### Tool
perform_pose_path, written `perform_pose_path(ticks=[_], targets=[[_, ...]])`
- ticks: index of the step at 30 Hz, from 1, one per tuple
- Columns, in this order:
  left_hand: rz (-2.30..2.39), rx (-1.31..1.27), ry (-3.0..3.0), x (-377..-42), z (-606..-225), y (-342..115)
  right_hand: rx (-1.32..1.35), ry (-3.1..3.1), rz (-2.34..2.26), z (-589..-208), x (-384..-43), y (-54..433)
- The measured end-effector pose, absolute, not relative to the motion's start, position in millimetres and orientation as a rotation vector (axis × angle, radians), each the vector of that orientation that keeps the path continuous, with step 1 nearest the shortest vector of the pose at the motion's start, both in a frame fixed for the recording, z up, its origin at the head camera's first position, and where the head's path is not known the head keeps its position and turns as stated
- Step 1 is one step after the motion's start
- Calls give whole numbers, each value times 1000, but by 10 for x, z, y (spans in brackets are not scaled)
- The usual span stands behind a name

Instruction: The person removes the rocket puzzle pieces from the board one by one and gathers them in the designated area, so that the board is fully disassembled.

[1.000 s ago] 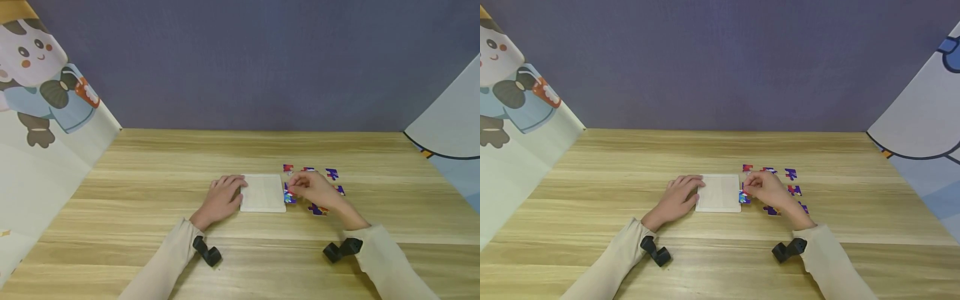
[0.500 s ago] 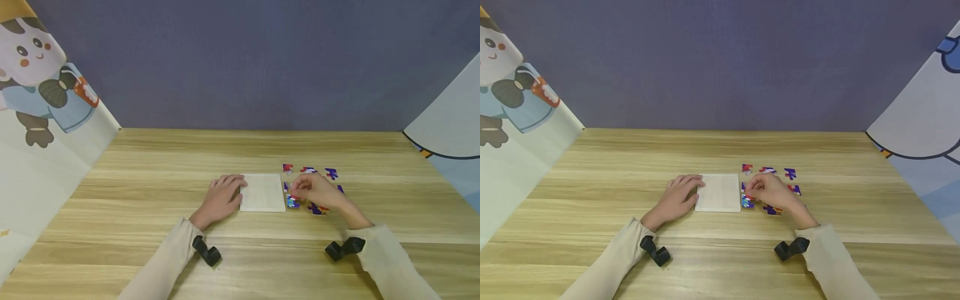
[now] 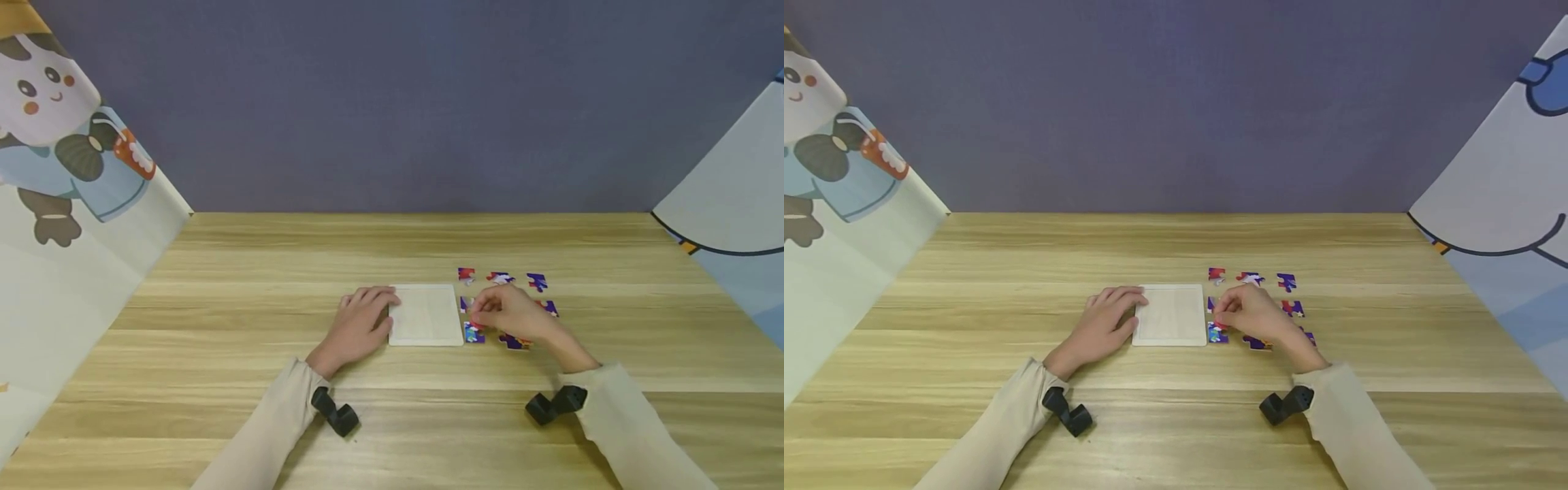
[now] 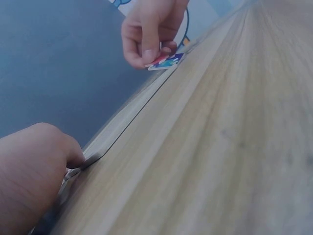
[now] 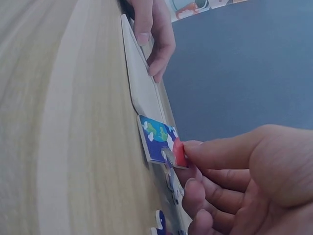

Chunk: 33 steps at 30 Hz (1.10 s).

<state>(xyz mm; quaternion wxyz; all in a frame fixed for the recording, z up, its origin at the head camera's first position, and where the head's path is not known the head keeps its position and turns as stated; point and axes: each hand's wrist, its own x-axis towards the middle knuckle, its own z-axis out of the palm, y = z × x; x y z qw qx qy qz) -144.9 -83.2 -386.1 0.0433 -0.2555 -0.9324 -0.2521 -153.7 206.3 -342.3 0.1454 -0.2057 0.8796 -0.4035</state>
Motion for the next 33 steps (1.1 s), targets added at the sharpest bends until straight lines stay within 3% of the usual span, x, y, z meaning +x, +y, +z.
perform_pose_path(ticks=[33], targets=[[-776, -803, -2843, -1469, -3892, -827, -486, 2678, -1034, -3407, -1515, 2066]])
